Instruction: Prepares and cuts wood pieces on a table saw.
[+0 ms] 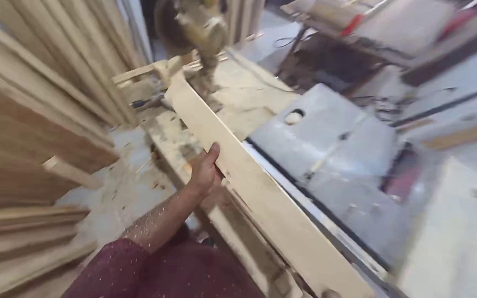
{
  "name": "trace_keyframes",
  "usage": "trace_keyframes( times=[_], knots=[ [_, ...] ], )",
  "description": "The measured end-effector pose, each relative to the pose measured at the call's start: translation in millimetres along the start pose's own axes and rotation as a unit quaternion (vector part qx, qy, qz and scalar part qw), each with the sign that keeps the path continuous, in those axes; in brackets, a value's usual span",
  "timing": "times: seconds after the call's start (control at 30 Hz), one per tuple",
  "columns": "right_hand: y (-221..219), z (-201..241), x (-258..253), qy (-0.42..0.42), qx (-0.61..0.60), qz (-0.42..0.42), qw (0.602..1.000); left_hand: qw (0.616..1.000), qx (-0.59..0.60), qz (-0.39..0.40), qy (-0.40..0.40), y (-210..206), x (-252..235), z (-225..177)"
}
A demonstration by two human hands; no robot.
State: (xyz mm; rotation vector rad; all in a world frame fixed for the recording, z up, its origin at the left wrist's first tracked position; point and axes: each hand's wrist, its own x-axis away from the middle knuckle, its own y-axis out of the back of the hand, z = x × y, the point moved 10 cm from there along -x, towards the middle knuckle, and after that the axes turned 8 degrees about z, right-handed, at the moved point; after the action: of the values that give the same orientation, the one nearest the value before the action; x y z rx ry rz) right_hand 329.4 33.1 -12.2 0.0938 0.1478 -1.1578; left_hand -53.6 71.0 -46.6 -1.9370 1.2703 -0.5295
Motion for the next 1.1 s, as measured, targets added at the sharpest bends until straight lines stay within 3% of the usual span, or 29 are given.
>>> trace_keyframes(
  times=[0.1,0.2,0.27,0.4,0.47,0.57,0.63,0.7,0.73,0.83,0.93,1.1],
  knots=[
    [-72,-51,-16,-0.121,0.057,0.117,0.984,0.996,-0.039,-0.084,0.002,83,-2,-36],
    [-142,-102,-34,-0.229,0.077,0.173,0.955,0.987,-0.051,-0.149,0.015,162,-26,-59],
    [-191,-128,-56,-0.273,0.079,0.16,0.945,0.984,-0.059,-0.167,0.022,206,-61,-76],
    [-275,-167,-119,-0.274,0.077,0.106,0.953,0.984,-0.089,-0.135,0.071,268,-153,-106],
    [-308,-181,-156,-0.265,0.053,0.095,0.958,0.975,-0.159,-0.111,0.108,289,-200,-122],
    [-348,-194,-218,-0.255,0.071,0.084,0.961,0.919,-0.345,-0.091,0.166,309,-267,-148],
    [-374,-204,-260,-0.262,0.075,0.076,0.959,0.834,-0.507,-0.069,0.208,316,-295,-156],
    [-383,-215,-290,-0.273,0.154,0.067,0.947,0.767,-0.6,-0.038,0.225,315,-306,-138],
    [-381,-216,-296,-0.294,0.228,0.07,0.925,0.759,-0.614,-0.035,0.213,315,-306,-128],
    [-369,-203,-287,-0.344,0.429,0.069,0.832,0.787,-0.592,-0.035,0.17,327,-301,-117],
    [-340,-229,-255,-0.415,0.492,0.02,0.765,0.817,-0.552,-0.034,0.164,350,-288,-108],
    [-318,-283,-262,-0.438,0.522,0.005,0.732,0.822,-0.552,-0.035,0.132,347,-249,-109]
  ],
)
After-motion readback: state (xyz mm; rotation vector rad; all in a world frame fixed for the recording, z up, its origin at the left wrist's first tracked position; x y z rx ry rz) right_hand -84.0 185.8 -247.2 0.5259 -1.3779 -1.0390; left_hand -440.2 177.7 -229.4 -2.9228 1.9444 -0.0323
